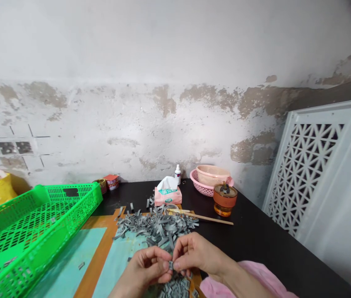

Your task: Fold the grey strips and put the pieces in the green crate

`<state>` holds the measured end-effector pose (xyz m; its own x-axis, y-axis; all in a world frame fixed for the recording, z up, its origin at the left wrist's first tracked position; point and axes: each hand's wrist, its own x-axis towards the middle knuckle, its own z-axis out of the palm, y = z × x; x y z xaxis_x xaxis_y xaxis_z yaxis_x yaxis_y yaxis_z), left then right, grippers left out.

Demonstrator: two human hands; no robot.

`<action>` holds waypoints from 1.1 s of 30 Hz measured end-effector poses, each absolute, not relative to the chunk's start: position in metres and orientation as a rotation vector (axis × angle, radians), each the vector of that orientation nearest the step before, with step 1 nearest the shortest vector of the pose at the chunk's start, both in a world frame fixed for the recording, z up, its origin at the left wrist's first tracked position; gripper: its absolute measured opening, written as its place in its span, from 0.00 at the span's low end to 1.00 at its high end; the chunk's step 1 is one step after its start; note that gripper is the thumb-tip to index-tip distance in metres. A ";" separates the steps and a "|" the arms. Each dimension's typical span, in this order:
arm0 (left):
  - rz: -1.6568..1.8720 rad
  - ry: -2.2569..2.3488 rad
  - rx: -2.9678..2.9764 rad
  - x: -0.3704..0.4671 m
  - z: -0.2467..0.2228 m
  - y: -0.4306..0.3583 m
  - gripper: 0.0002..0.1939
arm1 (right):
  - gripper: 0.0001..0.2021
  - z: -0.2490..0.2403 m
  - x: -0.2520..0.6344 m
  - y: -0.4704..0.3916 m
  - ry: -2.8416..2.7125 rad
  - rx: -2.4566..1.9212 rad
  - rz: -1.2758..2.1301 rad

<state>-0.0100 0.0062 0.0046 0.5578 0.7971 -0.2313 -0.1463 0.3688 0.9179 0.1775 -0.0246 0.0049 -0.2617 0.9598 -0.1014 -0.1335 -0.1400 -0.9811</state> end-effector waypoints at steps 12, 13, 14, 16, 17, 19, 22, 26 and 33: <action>0.675 0.788 1.027 -0.008 0.003 0.005 0.18 | 0.20 -0.003 0.174 -0.020 -1.162 -1.000 1.550; 0.669 0.777 1.018 -0.008 0.005 0.004 0.17 | 0.20 -0.002 0.173 -0.021 -1.168 -1.013 1.536; 0.663 0.761 1.004 -0.008 0.008 0.002 0.16 | 0.20 -0.001 0.173 -0.021 -1.172 -1.027 1.523; 0.668 0.728 0.987 -0.008 0.011 0.000 0.15 | 0.20 0.001 0.172 -0.021 -1.181 -1.055 1.499; 0.676 0.719 0.989 -0.009 0.012 -0.001 0.15 | 0.20 0.002 0.172 -0.021 -1.185 -1.065 1.490; 0.691 0.730 0.993 -0.009 0.012 0.000 0.14 | 0.20 0.004 0.173 -0.022 -1.202 -1.060 1.481; 0.703 0.737 0.935 -0.010 0.007 0.004 0.13 | 0.15 0.010 0.179 -0.024 -1.272 -1.012 1.482; 0.683 0.679 0.833 -0.013 0.003 0.008 0.11 | 0.13 0.015 0.186 -0.027 -1.337 -0.903 1.511; 0.663 0.625 0.785 -0.014 0.004 0.008 0.09 | 0.10 0.012 0.185 -0.028 -1.365 -0.840 1.525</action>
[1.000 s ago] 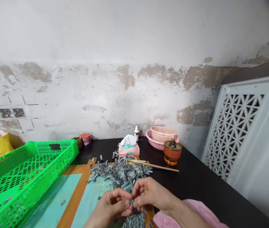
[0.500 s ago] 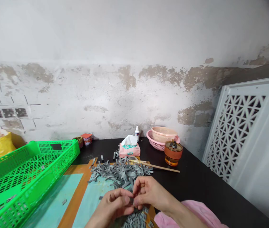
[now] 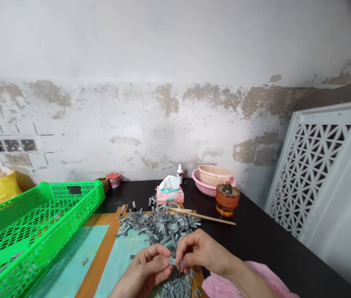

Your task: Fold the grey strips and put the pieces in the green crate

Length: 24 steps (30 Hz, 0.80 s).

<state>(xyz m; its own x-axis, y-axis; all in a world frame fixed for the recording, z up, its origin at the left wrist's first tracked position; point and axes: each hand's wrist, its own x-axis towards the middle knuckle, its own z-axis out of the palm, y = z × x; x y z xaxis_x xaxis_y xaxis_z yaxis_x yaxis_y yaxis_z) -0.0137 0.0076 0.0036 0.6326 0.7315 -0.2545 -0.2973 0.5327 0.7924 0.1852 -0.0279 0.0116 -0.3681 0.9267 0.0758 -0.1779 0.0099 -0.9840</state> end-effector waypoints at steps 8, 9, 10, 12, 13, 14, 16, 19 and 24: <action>0.680 0.641 0.832 -0.013 0.004 0.005 0.11 | 0.14 0.011 0.180 -0.028 -1.282 -0.919 1.591; 0.694 0.639 0.845 -0.013 0.005 0.005 0.11 | 0.15 0.011 0.179 -0.028 -1.267 -0.937 1.574; 0.704 0.635 0.860 -0.012 0.005 0.004 0.12 | 0.15 0.012 0.178 -0.028 -1.257 -0.950 1.557; 0.718 0.634 0.883 -0.011 0.006 0.003 0.12 | 0.16 0.012 0.176 -0.027 -1.247 -0.968 1.523; 0.723 0.640 0.890 -0.010 0.006 0.002 0.12 | 0.16 0.011 0.176 -0.027 -1.246 -0.976 1.509; 0.726 0.650 0.893 -0.009 0.006 0.002 0.12 | 0.16 0.011 0.176 -0.027 -1.250 -0.984 1.498; 0.735 0.664 0.905 -0.007 0.007 0.001 0.13 | 0.16 0.011 0.175 -0.027 -1.261 -0.995 1.484; 0.749 0.654 0.944 -0.006 0.009 0.000 0.13 | 0.16 0.011 0.174 -0.027 -1.266 -1.022 1.454; 0.763 0.673 1.023 -0.006 0.012 -0.001 0.13 | 0.13 0.012 0.168 -0.028 -1.261 -1.136 1.331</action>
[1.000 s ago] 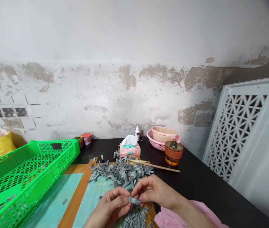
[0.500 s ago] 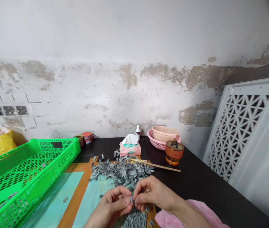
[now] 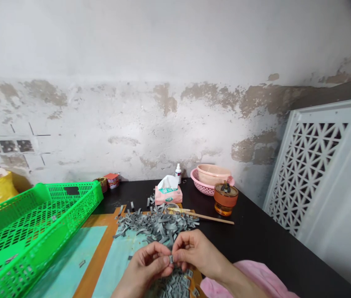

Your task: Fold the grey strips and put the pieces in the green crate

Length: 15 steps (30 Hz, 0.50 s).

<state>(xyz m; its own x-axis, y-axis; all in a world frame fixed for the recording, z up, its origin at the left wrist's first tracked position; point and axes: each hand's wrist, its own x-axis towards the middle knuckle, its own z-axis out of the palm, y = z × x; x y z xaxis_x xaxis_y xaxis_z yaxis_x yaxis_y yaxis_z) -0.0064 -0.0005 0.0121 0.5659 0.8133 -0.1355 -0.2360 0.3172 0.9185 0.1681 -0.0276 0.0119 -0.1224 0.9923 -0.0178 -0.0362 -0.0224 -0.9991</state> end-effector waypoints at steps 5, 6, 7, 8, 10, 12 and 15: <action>0.786 0.680 0.984 -0.006 0.008 0.002 0.14 | 0.16 0.012 0.165 -0.027 -1.218 -1.097 1.351; 0.787 0.678 0.964 -0.006 0.008 0.003 0.14 | 0.16 0.013 0.165 -0.027 -1.205 -1.063 1.375; 0.790 0.675 0.944 -0.006 0.007 0.003 0.14 | 0.17 0.013 0.166 -0.028 -1.194 -1.032 1.394; 0.793 0.672 0.927 -0.006 0.007 0.003 0.14 | 0.17 0.014 0.166 -0.028 -1.186 -1.007 1.406; 0.799 0.664 0.907 -0.006 0.008 0.002 0.14 | 0.17 0.014 0.167 -0.028 -1.181 -0.981 1.417; 0.803 0.649 0.919 -0.006 0.008 0.001 0.13 | 0.17 0.014 0.167 -0.028 -1.182 -0.978 1.417; 0.811 0.635 0.970 -0.006 0.008 0.000 0.13 | 0.17 0.014 0.167 -0.028 -1.188 -0.988 1.410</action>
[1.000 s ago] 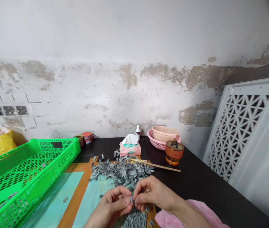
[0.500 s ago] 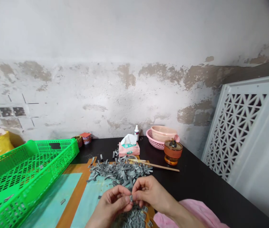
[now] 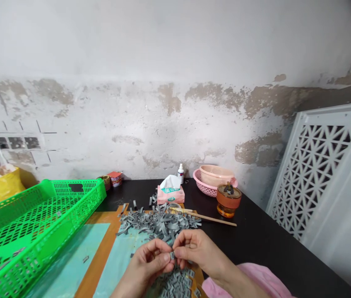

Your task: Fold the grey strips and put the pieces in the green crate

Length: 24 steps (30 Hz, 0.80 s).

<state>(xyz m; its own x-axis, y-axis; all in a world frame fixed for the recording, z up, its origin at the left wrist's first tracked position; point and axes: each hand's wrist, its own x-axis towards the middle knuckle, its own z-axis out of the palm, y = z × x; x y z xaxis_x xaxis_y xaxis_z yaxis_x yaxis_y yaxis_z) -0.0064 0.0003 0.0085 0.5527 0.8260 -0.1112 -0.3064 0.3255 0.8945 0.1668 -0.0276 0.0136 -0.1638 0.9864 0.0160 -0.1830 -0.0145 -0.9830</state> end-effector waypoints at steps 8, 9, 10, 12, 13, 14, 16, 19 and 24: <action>0.847 0.653 1.042 -0.005 0.010 -0.001 0.14 | 0.20 0.014 0.165 -0.028 -1.156 -1.055 1.395; 0.848 0.654 1.049 -0.005 0.011 -0.001 0.14 | 0.20 0.014 0.165 -0.028 -1.156 -1.057 1.389; 0.849 0.656 1.054 -0.004 0.012 -0.002 0.14 | 0.20 0.013 0.164 -0.028 -1.156 -1.055 1.378; 0.852 0.660 1.051 -0.004 0.013 -0.003 0.13 | 0.19 0.011 0.164 -0.027 -1.153 -1.054 1.365; 0.856 0.661 1.041 -0.004 0.013 -0.003 0.14 | 0.19 0.010 0.164 -0.026 -1.148 -1.055 1.364; 0.859 0.660 1.026 -0.003 0.012 -0.003 0.14 | 0.19 0.009 0.164 -0.025 -1.144 -1.055 1.365; 0.860 0.652 0.993 -0.003 0.011 -0.003 0.14 | 0.19 0.007 0.164 -0.024 -1.135 -1.047 1.359; 0.838 0.625 0.955 -0.003 0.007 0.000 0.14 | 0.18 0.004 0.163 -0.023 -1.119 -1.020 1.323; 0.826 0.638 0.929 -0.004 0.001 0.006 0.14 | 0.16 0.001 0.160 -0.023 -1.119 -1.014 1.278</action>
